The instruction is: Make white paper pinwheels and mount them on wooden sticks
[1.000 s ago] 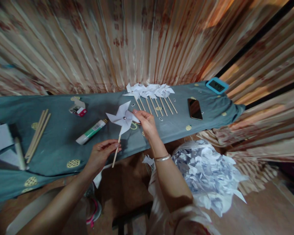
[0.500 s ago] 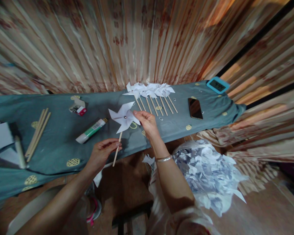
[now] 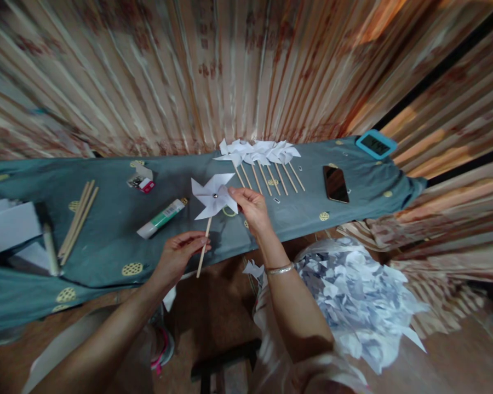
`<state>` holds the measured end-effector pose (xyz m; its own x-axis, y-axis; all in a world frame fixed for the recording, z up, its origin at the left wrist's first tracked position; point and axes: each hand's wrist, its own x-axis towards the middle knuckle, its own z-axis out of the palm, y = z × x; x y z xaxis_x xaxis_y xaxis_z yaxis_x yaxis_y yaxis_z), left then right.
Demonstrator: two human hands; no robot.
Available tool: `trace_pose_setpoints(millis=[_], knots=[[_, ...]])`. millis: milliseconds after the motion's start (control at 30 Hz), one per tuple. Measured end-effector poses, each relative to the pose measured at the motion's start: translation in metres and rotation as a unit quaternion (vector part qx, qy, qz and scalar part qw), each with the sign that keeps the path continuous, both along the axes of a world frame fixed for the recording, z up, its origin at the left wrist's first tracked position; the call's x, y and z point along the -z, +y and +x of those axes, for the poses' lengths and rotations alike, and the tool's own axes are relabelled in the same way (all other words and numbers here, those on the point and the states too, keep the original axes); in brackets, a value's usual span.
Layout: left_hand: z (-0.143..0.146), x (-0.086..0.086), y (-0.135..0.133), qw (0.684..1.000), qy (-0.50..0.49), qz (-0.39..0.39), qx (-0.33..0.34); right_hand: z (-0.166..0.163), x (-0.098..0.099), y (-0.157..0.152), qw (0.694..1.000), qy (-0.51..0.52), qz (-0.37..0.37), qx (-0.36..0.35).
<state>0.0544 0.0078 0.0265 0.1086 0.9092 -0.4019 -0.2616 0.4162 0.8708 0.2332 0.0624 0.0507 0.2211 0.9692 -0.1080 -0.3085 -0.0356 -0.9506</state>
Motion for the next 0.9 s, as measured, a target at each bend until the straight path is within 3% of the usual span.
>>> trace_pose_setpoints(millis=[900], knots=[[0.0015,0.0051,0.0005,1.0,0.0,-0.001,0.002,0.0,0.0002,0.0001,1.0,0.013,-0.004,-0.008]])
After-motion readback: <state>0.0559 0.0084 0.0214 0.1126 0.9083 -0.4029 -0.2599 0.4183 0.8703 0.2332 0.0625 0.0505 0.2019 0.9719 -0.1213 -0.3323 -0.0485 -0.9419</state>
